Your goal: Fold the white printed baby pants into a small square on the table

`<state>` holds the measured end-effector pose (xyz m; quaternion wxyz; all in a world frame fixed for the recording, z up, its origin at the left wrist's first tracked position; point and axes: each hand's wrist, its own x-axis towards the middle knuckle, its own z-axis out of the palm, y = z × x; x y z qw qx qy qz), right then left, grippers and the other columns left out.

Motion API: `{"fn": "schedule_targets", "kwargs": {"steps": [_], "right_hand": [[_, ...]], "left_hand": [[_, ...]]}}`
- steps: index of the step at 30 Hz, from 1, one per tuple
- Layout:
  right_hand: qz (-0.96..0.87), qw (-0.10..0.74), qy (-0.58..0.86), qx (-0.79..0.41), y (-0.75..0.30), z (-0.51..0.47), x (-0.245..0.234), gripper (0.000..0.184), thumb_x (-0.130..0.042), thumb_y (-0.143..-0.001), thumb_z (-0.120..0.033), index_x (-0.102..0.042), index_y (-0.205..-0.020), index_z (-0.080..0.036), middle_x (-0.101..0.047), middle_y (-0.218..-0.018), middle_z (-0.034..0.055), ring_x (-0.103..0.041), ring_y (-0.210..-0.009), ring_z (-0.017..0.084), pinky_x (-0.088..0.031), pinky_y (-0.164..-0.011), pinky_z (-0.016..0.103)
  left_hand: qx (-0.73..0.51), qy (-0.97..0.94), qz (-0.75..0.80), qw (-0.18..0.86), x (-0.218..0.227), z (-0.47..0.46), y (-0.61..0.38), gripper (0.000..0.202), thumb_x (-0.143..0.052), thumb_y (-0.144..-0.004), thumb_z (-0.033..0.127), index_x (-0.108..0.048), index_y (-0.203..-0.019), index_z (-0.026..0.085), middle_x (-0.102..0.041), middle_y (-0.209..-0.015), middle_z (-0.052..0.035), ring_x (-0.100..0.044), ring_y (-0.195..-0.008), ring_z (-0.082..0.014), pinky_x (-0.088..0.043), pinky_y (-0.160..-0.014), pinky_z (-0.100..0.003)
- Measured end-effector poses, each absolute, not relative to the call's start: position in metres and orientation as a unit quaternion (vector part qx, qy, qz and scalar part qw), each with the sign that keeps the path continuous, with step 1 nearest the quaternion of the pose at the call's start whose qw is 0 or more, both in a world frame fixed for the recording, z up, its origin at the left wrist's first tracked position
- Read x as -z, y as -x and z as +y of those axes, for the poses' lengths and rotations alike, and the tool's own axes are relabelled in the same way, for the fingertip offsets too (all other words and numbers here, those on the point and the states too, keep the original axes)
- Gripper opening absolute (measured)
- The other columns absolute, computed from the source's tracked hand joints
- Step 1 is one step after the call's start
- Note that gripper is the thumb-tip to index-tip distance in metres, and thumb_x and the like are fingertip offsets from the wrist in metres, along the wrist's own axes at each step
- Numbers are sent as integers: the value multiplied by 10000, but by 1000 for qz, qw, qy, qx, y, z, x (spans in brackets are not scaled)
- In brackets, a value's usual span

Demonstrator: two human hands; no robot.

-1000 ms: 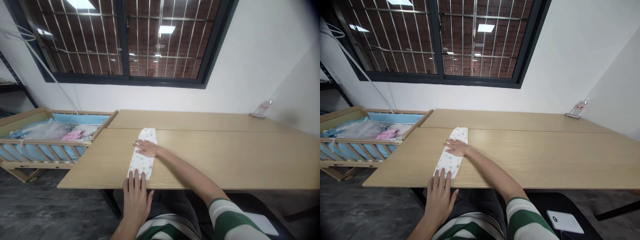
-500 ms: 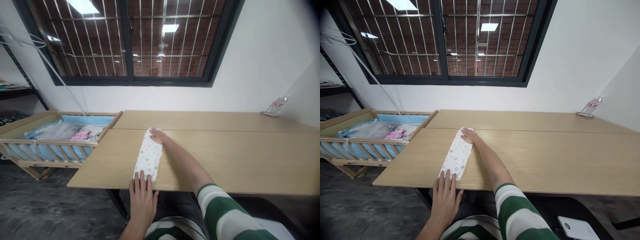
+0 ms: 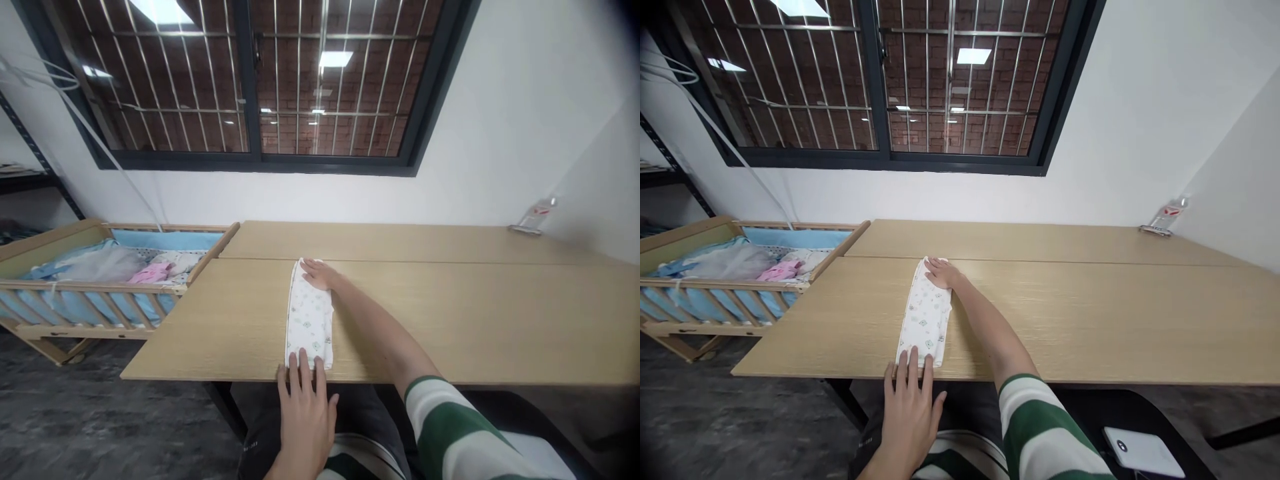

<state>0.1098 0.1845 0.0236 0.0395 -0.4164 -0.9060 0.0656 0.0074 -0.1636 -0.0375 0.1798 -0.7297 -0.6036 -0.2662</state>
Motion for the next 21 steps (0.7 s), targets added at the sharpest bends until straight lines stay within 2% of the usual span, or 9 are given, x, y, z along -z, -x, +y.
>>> {"fn": "schedule_targets", "kwargs": {"steps": [4,7,9,11,13,15,17,19,21], "right_hand": [[-914,55,399,-53,-103,174,-28,597,-313,-1045,-401,-380,-1556,-99,-234,-1661,146,-225,-1540,276,-145,-1259,427],[-914,94,390,-54,-103,153,-31,494,-416,-1017,-345,-545,-1440,-126,-329,-1624,173,-277,-1518,309,-205,-1237,464],[-912,135,382,-70,-110,128,-33,424,-500,-985,-333,-623,-1349,-154,-446,-1552,183,-350,-1475,335,-266,-1201,507],[-910,173,360,-111,-121,94,-38,370,-539,-974,-344,-669,-1276,-173,-599,-1396,170,-495,-1357,324,-362,-1136,496],[-905,185,335,-184,-136,52,-46,337,-523,-991,-367,-699,-1211,-183,-706,-1198,132,-642,-1130,275,-478,-1010,425],[-896,166,322,-256,-151,7,-55,355,-473,-1020,-395,-701,-1202,-193,-743,-1065,103,-689,-956,236,-538,-874,371],[-898,164,319,-256,-165,-35,-61,348,-525,-999,-440,-715,-1187,-217,-740,-1082,101,-681,-996,244,-536,-896,379],[-904,158,321,-234,-176,-68,-59,412,-640,-928,-503,-699,-1243,-245,-693,-1251,117,-633,-1168,286,-502,-1007,432],[-912,156,323,-201,-184,-92,-49,498,-694,-891,-503,-651,-1332,-278,-582,-1442,119,-507,-1359,328,-420,-1121,504]], "left_hand": [[261,737,-597,179,32,-165,2,598,-573,-931,478,-533,-1449,180,-503,-1497,-217,-472,-1342,-424,-391,-1029,-629],[274,754,-579,145,24,-159,21,465,-536,-965,409,-591,-1384,213,-582,-1430,-168,-565,-1234,-347,-433,-959,-529],[292,763,-568,100,18,-152,39,369,-520,-982,365,-642,-1309,244,-653,-1342,-122,-611,-1156,-289,-442,-926,-464],[307,773,-551,65,13,-144,57,294,-520,-987,337,-684,-1223,274,-696,-1261,-85,-638,-1109,-253,-443,-905,-424],[311,789,-527,49,10,-137,72,252,-524,-987,314,-708,-1157,289,-710,-1229,-67,-650,-1101,-240,-442,-900,-407],[308,807,-502,44,10,-135,82,248,-509,-994,289,-717,-1129,290,-716,-1218,-68,-659,-1096,-236,-441,-906,-404],[302,821,-482,39,10,-136,86,264,-487,-1007,276,-707,-1153,287,-723,-1205,-72,-666,-1086,-231,-443,-906,-400],[299,831,-468,44,12,-140,86,264,-506,-1008,292,-684,-1202,284,-725,-1197,-74,-671,-1080,-228,-452,-902,-394],[295,841,-450,56,13,-144,85,266,-551,-988,299,-669,-1227,286,-726,-1194,-64,-675,-1069,-222,-465,-898,-382]]}}
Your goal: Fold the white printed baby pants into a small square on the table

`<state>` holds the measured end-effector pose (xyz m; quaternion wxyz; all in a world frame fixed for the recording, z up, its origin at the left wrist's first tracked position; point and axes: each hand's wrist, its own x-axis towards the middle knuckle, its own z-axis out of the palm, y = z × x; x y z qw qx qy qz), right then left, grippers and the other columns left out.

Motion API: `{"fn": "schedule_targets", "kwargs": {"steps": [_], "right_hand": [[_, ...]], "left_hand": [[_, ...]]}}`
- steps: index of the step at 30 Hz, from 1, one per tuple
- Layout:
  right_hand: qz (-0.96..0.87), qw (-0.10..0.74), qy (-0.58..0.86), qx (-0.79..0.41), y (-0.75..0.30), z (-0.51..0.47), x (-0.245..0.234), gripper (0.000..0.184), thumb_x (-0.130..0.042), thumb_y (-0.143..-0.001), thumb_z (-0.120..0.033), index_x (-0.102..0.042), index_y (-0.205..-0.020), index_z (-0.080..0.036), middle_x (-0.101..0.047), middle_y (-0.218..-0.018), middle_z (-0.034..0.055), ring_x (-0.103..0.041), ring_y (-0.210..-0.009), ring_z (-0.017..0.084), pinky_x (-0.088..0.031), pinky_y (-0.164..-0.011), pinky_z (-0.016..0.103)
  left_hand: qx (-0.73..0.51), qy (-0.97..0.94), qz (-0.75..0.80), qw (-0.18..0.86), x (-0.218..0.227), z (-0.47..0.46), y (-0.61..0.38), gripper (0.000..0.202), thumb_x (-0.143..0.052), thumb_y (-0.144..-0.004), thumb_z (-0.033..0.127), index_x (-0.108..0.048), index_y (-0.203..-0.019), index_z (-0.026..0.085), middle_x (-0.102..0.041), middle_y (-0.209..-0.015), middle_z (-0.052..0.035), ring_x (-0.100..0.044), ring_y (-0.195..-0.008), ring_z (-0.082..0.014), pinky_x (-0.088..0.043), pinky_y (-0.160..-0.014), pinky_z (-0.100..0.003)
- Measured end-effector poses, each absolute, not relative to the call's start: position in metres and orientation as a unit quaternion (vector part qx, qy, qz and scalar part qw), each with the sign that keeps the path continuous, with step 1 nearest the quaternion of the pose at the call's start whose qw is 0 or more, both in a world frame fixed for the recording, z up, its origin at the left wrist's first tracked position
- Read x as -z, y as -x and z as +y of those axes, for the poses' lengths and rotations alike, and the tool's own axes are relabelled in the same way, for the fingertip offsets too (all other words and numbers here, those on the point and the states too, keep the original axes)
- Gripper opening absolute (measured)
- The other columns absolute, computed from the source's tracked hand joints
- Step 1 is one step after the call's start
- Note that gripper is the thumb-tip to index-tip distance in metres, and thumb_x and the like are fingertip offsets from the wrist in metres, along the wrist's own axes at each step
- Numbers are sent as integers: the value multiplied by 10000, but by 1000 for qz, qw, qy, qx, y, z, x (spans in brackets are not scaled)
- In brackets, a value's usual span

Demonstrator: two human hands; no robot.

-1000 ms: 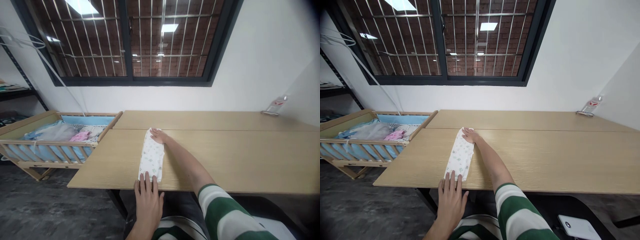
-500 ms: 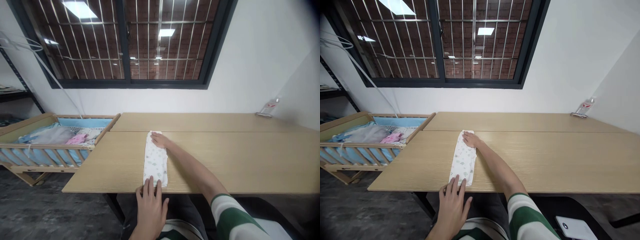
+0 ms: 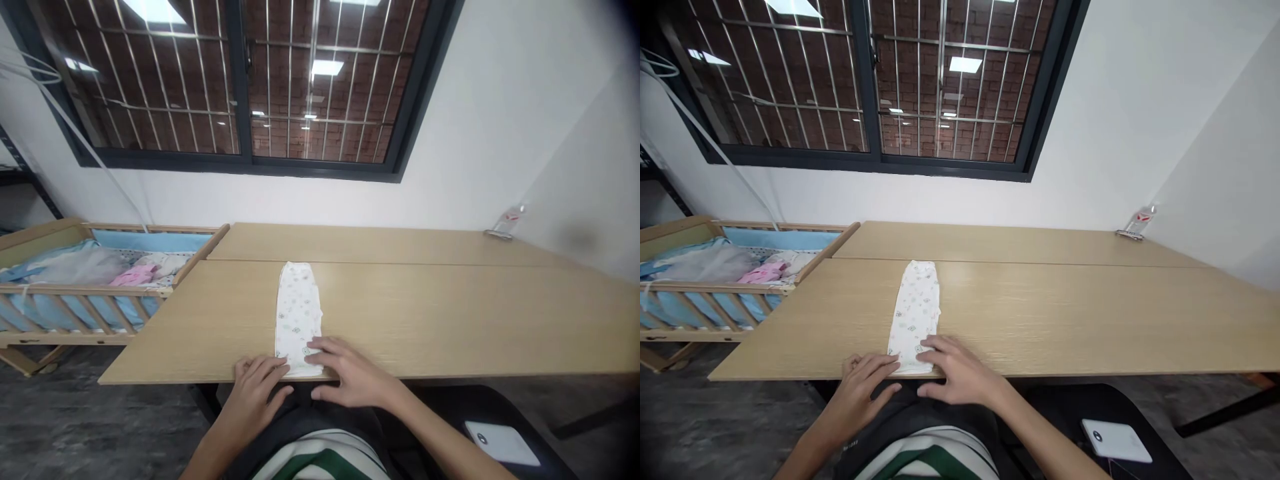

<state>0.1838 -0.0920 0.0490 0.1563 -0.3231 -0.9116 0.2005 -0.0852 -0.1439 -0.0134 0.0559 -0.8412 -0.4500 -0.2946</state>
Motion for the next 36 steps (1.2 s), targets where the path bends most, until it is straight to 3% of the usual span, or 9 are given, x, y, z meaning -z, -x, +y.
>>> {"fn": "schedule_targets", "kwargs": {"steps": [3,6,9,14,17,21,27,32,36], "right_hand": [[-916,186,322,-153,-190,-111,-29,377,-534,-1005,-329,-610,-1374,-312,-522,-1515,87,-393,-1465,299,-352,-1179,551],[-905,226,323,-161,-190,-120,-25,372,-407,-1038,-235,-626,-1327,-318,-641,-1379,87,-521,-1368,269,-425,-1130,525],[-873,244,356,-228,-189,-127,-42,307,-458,-1035,-340,-618,-1297,-326,-708,-1234,88,-644,-1180,265,-516,-1011,459],[-796,273,391,-373,-187,-120,-80,287,-544,-990,-482,-618,-1184,-284,-741,-1031,51,-700,-922,227,-553,-825,356],[-766,315,382,-411,-183,-92,-92,309,-596,-950,-517,-637,-1084,-242,-727,-931,42,-684,-871,218,-539,-762,327],[-745,377,367,-410,-175,-29,-95,360,-612,-923,-533,-646,-1032,-192,-714,-955,63,-664,-871,212,-520,-738,316],[-710,417,430,-369,-161,75,-67,289,-648,-871,-445,-670,-874,-157,-687,-810,45,-610,-714,169,-478,-646,279],[-658,413,524,-348,-147,121,-35,130,-702,-831,-257,-629,-879,-161,-685,-805,38,-622,-700,145,-476,-627,237],[-662,399,545,-324,-141,130,-20,111,-704,-830,-222,-624,-881,-165,-678,-789,32,-627,-706,152,-497,-668,255]], "left_hand": [[288,852,-432,62,13,-148,84,246,-555,-971,228,-691,-1164,298,-735,-1162,-36,-685,-1036,-200,-475,-904,-358],[305,850,-428,19,5,-152,84,248,-514,-974,186,-701,-1094,296,-756,-1078,-15,-694,-975,-186,-474,-895,-350],[334,837,-430,-64,-13,-157,85,198,-537,-975,256,-691,-1094,291,-763,-1010,-5,-689,-908,-185,-473,-892,-357],[380,794,-451,-150,-60,-147,86,174,-592,-945,367,-718,-1029,281,-747,-912,2,-671,-857,-190,-469,-865,-340],[394,773,-470,-162,-87,-117,85,218,-604,-927,412,-735,-996,252,-737,-885,-3,-668,-854,-191,-473,-868,-327],[395,757,-484,-190,-108,-54,81,290,-624,-895,419,-735,-1060,207,-736,-881,-12,-668,-841,-182,-495,-805,-278],[335,720,-588,-154,-101,37,67,308,-583,-916,347,-709,-1133,169,-767,-1063,-70,-681,-960,-205,-474,-879,-299],[280,687,-657,-131,-75,75,53,247,-577,-919,288,-709,-1093,173,-759,-1116,-112,-667,-1072,-260,-425,-983,-388],[243,677,-686,-109,-65,78,49,262,-560,-925,283,-691,-1125,176,-748,-1116,-135,-674,-1065,-294,-441,-964,-420]]}}
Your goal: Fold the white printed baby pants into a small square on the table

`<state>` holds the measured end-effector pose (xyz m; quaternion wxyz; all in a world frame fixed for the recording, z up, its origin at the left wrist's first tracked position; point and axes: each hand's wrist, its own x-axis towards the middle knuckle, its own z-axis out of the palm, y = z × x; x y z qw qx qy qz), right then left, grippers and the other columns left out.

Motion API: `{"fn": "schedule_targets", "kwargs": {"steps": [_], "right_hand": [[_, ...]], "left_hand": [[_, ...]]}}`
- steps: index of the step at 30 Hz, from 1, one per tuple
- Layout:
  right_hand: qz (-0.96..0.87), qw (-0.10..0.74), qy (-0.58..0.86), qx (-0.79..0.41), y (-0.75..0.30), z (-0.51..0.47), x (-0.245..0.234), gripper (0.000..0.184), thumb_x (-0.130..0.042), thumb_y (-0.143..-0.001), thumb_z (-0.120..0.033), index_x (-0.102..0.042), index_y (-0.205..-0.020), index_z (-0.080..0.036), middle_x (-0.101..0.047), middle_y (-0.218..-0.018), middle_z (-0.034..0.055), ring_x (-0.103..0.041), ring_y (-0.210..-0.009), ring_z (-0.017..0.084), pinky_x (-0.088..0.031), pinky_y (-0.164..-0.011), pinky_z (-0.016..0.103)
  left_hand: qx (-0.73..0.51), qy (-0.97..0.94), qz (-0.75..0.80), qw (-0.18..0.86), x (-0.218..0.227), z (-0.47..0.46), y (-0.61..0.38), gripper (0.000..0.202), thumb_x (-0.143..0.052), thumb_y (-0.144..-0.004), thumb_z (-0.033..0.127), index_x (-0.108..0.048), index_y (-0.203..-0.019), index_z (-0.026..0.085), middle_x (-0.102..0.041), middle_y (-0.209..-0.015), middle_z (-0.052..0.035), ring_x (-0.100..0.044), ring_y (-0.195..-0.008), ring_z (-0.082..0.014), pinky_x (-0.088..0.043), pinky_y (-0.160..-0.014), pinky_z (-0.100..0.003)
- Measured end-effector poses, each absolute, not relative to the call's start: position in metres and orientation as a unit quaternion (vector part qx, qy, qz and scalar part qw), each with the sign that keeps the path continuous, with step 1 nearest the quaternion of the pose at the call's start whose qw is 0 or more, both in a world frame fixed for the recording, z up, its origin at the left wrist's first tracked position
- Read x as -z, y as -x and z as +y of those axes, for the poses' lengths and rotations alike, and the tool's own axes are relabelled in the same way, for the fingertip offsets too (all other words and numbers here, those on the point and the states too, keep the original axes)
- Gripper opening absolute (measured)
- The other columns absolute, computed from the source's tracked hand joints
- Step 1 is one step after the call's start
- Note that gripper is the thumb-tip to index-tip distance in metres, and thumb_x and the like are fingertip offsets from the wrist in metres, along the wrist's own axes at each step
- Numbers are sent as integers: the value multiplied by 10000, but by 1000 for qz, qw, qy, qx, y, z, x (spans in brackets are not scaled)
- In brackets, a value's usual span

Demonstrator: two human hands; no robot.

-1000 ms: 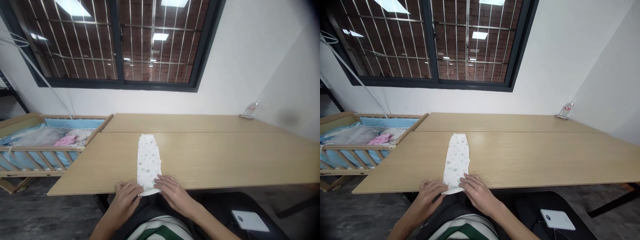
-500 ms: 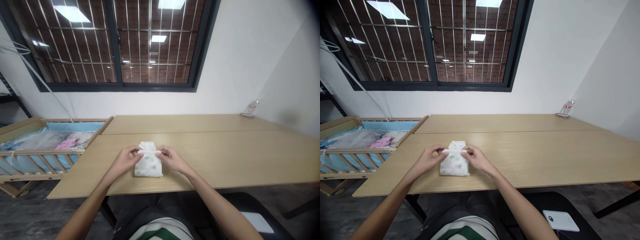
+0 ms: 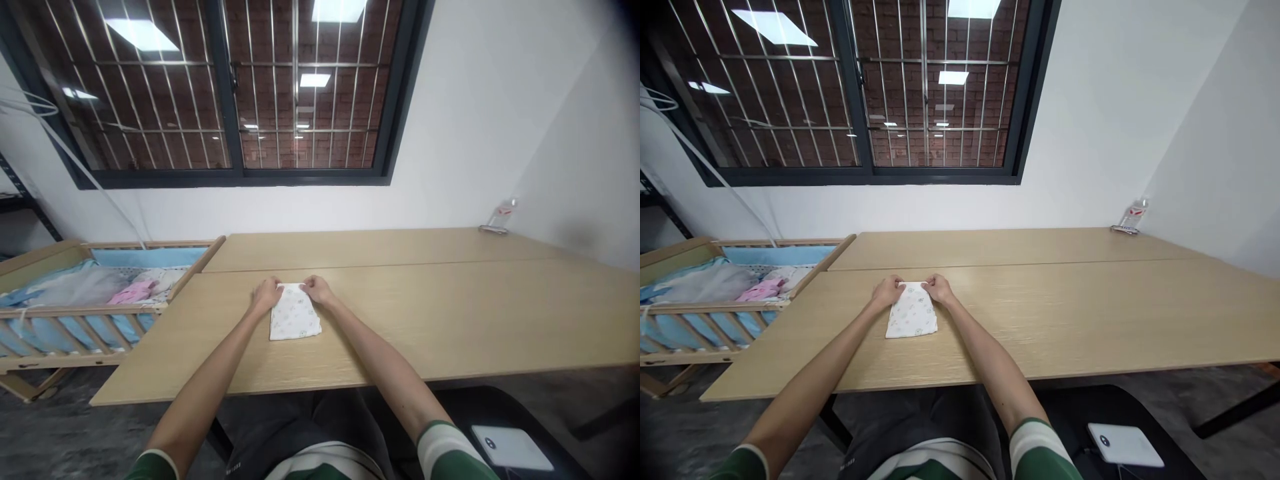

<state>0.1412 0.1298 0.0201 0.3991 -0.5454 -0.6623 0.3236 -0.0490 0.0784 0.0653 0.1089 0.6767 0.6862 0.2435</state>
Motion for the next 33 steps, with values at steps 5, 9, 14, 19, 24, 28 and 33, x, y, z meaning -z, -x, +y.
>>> {"fn": "schedule_targets", "kwargs": {"steps": [5,9,14,19,24,28,33], "right_hand": [[-708,401,528,-245,-141,114,-26,358,-597,-923,-289,-581,-1253,-151,-681,-1141,125,-631,-1061,233,-490,-962,381],[-858,325,364,-161,-131,79,-49,562,-468,-1018,-412,-393,-1517,-167,-462,-1527,170,-414,-1421,273,-316,-1178,459],[-947,150,200,-203,-109,25,-68,589,-368,-1055,-518,-313,-1591,-279,-255,-1672,56,-211,-1545,247,-181,-1251,445],[-957,67,149,-239,-104,9,-49,555,-297,-1075,-507,-335,-1583,-284,-248,-1668,34,-181,-1553,194,-132,-1267,397],[-945,52,226,-230,-113,38,-32,560,-305,-1063,-549,-317,-1580,-336,-252,-1667,9,-174,-1556,207,-104,-1266,443],[-946,49,261,-186,-117,75,-28,588,-310,-1050,-581,-292,-1588,-344,-209,-1678,3,-133,-1564,220,-61,-1265,455],[-941,33,313,-129,-117,117,-26,633,-240,-1048,-587,-232,-1611,-298,-147,-1688,24,-84,-1570,223,-39,-1259,455]], "left_hand": [[-249,-710,657,42,-60,24,37,421,-473,-977,319,-538,-1364,167,-618,-1350,-167,-559,-1262,-301,-393,-1051,-414],[-230,-758,609,-43,-36,-53,15,526,-441,-987,450,-532,-1386,120,-580,-1398,-196,-550,-1255,-344,-404,-1051,-454],[-185,-742,632,-126,-3,-103,-4,614,-451,-978,483,-592,-1339,6,-584,-1379,-279,-503,-1309,-411,-398,-1060,-520],[-184,-744,629,-131,6,-107,-5,576,-379,-1012,486,-720,-1190,57,-702,-1200,-244,-603,-1178,-381,-394,-1074,-531],[-212,-738,626,-134,9,-105,-3,590,-426,-993,468,-621,-1330,24,-592,-1381,-272,-507,-1322,-402,-396,-1086,-530],[-217,-734,631,-126,14,-102,-3,616,-438,-983,477,-570,-1396,38,-515,-1473,-269,-447,-1386,-413,-385,-1097,-548],[-228,-729,634,-120,16,-101,-3,611,-426,-987,466,-542,-1430,63,-494,-1499,-254,-428,-1407,-401,-391,-1096,-536]]}}
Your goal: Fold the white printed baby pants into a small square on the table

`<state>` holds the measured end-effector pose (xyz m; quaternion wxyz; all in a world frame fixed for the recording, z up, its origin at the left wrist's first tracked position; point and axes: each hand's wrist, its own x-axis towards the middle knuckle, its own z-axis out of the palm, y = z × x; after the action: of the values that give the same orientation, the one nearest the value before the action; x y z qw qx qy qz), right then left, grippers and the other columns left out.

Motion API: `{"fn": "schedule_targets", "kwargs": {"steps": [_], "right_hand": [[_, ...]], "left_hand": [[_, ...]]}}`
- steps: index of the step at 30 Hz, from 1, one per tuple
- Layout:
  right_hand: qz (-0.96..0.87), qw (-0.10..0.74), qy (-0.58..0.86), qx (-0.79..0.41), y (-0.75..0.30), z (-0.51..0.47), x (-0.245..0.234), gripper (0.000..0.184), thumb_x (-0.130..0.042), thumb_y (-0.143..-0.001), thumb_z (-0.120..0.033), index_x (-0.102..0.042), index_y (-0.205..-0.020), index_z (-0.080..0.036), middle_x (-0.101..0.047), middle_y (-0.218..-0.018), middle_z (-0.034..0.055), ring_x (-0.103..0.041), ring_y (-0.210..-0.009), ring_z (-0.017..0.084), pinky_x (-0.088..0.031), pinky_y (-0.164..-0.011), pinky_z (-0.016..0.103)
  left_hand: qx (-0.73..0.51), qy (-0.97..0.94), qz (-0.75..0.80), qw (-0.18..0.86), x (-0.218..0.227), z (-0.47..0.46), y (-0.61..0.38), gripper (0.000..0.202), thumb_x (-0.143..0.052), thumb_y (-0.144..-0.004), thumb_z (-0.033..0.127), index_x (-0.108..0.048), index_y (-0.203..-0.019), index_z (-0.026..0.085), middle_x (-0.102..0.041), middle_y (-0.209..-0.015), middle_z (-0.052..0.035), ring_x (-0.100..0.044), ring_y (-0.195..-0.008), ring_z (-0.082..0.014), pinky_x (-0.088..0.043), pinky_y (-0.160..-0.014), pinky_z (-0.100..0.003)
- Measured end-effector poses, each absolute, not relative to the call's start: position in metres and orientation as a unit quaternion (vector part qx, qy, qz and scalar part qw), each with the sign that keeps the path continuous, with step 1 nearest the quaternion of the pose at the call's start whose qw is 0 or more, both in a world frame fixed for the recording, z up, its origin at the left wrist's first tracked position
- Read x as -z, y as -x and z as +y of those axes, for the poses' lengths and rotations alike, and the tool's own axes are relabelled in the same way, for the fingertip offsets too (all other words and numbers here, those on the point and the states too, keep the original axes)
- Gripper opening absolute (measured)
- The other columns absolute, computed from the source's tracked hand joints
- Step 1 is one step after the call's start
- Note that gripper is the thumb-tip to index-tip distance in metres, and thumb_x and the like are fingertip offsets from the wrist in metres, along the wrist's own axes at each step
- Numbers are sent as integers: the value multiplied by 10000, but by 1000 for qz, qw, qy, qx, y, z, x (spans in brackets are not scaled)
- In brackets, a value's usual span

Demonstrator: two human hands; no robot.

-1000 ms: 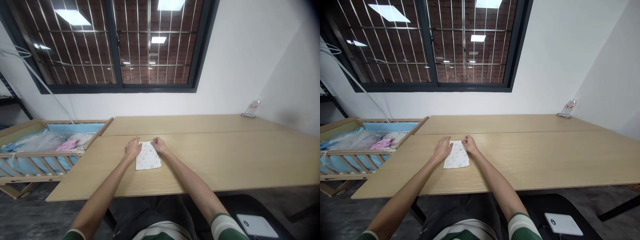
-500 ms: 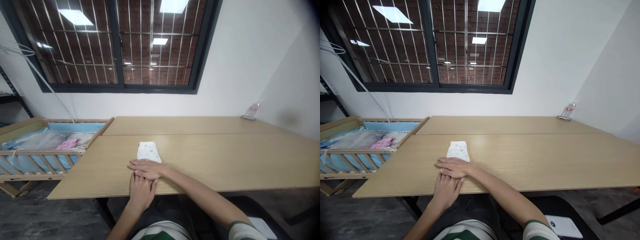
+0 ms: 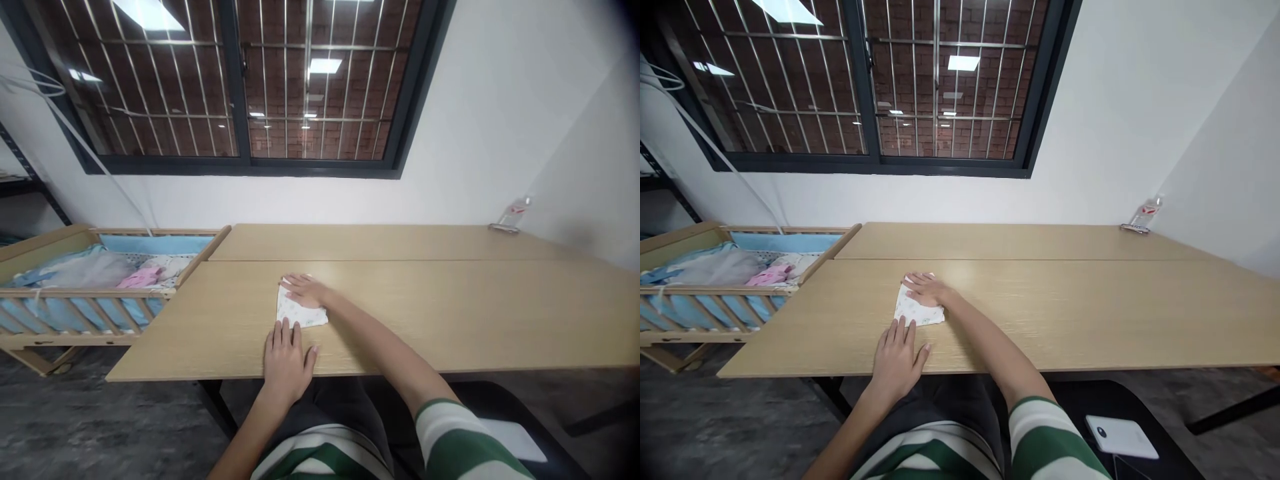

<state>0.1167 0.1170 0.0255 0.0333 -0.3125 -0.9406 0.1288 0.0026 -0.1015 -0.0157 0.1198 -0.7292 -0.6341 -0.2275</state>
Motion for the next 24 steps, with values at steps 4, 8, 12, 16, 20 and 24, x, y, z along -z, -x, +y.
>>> {"fn": "schedule_targets", "kwargs": {"steps": [4,8,12,16,20,24], "right_hand": [[-933,26,340,-117,-115,139,-23,654,-217,-1044,-580,-208,-1620,-270,-145,-1690,28,-75,-1571,216,-31,-1260,438],[-928,37,348,-126,-115,148,-19,640,-246,-1042,-572,-273,-1606,-270,-215,-1679,35,-123,-1565,224,-61,-1259,445],[-929,77,342,-118,-117,144,-15,621,-284,-1043,-559,-356,-1577,-249,-307,-1651,68,-203,-1548,246,-124,-1248,471],[-938,136,318,-34,-118,130,-19,598,-280,-1059,-476,-387,-1555,-160,-345,-1625,149,-249,-1528,273,-171,-1230,481],[-944,174,275,51,-123,108,-33,506,-375,-1036,-358,-486,-1468,-118,-439,-1539,210,-398,-1418,317,-272,-1168,503],[-935,202,290,24,-138,77,-39,354,-422,-1011,-281,-628,-1269,-154,-599,-1278,179,-564,-1145,284,-408,-1036,479]], "left_hand": [[226,730,-635,112,14,-102,-2,607,-426,-990,465,-538,-1435,67,-489,-1504,-253,-438,-1401,-397,-389,-1099,-533],[218,732,-637,105,13,-102,-2,613,-440,-986,470,-543,-1429,59,-499,-1493,-259,-433,-1406,-402,-382,-1107,-529],[229,734,-630,105,11,-101,0,604,-431,-989,472,-549,-1419,65,-517,-1475,-260,-439,-1401,-397,-397,-1094,-530],[219,752,-611,114,10,-97,9,503,-417,-1005,383,-575,-1386,94,-555,-1444,-236,-508,-1344,-360,-432,-1067,-506],[202,781,-584,93,10,-89,27,420,-431,-1010,287,-588,-1357,111,-596,-1406,-202,-564,-1286,-320,-457,-1046,-458],[215,802,-556,39,7,-75,51,368,-394,-1007,168,-620,-1296,133,-677,-1292,-149,-630,-1165,-263,-483,-1000,-398]]}}
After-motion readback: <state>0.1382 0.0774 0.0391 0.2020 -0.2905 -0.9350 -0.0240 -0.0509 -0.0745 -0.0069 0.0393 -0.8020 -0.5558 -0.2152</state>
